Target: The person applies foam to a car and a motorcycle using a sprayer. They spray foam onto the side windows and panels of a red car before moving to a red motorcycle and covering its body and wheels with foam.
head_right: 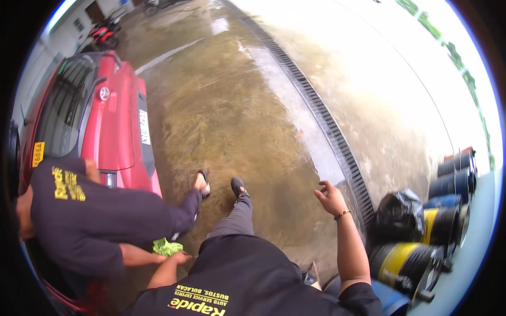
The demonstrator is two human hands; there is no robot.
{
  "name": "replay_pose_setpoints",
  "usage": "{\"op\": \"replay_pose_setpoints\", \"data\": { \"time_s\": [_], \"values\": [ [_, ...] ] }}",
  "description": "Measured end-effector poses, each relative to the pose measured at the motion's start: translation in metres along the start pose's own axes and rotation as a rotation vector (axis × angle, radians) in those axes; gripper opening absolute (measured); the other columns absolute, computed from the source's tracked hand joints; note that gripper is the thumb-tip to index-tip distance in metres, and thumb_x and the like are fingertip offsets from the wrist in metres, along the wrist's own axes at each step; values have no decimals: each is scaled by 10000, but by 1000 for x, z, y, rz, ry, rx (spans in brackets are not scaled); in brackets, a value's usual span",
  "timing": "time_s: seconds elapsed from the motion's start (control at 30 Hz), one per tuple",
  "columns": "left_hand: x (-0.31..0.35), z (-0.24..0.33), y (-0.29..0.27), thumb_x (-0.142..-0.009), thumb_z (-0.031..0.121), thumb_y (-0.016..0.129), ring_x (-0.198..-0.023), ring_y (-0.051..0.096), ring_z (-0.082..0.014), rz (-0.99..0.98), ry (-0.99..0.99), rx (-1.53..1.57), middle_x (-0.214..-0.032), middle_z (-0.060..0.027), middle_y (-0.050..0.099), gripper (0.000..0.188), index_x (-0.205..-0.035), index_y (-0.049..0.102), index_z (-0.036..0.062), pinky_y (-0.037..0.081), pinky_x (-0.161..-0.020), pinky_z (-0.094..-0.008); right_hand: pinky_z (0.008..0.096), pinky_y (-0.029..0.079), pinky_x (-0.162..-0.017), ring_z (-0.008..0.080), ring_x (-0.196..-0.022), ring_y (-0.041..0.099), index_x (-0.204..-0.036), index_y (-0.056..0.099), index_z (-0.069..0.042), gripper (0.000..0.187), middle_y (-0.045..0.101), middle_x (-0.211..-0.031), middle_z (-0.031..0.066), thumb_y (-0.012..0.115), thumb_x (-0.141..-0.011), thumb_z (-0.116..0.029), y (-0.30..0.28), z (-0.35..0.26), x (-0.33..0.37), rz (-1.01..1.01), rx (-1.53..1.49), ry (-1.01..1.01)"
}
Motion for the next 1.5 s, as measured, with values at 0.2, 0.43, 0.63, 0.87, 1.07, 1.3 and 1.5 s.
{"op": "replay_pose_setpoints", "data": {
  "time_s": [0.2, 0.43, 0.63, 0.87, 1.07, 1.3, 1.5],
  "values": [
    [-45, 132, -27, -792, 393, 608, -1075, 576, -296, -181, 16, 125, -1146, -201, 598, 450, -1085, 642, 52, 451, -905, -429, 360, 505, -521, 212, -557, 632, -1030, 592, -11, 345, 642, -673, 124, 650, -817, -276, 91, 165, -155, -101, 277, 251],
    [-128, 323, -305, -769, 414, 645, -1088, 558, -331, 115, 176, -59, -1174, -200, 580, 533, -1133, 590, 28, 450, -911, -404, 464, 502, -749, 333, -965, 631, -1317, 413, -89, 523, 579, -1193, 188, 574, -890, -345, 91, 141, -186, -661, -140, 1062],
    [-167, 434, -632, -849, 330, 630, -948, 613, -262, 779, 370, 641, -1038, -135, 642, 454, -1170, 545, 20, 471, -835, -359, 387, 518, -725, 295, -966, 636, -1295, 456, -54, 533, 616, -1129, 181, 563, -880, -371, 73, 77, -443, -572, -73, 982],
    [-156, 526, -667, -823, 293, 670, -857, 605, -203, 739, 356, 736, -986, -98, 629, 481, -1219, 520, 65, 489, -778, -332, 397, 471, -874, 339, -1016, 594, -1133, 590, -37, 504, 632, -1057, 215, 589, -804, -419, 85, -247, -872, -363, 394, -35],
    [-234, 453, -520, -906, 451, 489, -1131, 531, -333, -39, -253, 747, -1227, -183, 553, 561, -1284, 487, 37, 426, -926, -420, 409, 495, -747, 330, -878, 626, -1118, 562, -73, 369, 659, -948, 148, 598, -836, -307, 89, -577, -1055, -216, 423, -738],
    [-324, 416, -487, -849, 392, 619, -936, 609, -276, -328, -510, 1307, -1133, -195, 597, 525, -1173, 571, -19, 492, -750, -422, 416, 500, -739, 345, -851, 633, -1139, 566, -104, 396, 673, -879, 153, 595, -833, -354, 191, -625, -1180, -377, 396, -567],
    [-424, 402, -956, -825, 463, 582, -1058, 573, -321, 582, -223, 790, -1139, -199, 598, 603, -1259, 505, 52, 445, -913, -398, 373, 524, -717, 259, -765, 678, -1108, 619, -74, 408, 677, -921, 168, 585, -831, -372, 246, -576, -1234, -838, 719, -294]
  ]
}}
Point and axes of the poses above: each hand's wrist, its own x-axis away from the middle knuckle, its own y-axis out of the palm, z = x × y, the point moved 4 cm from there along -x, towards the middle knuckle
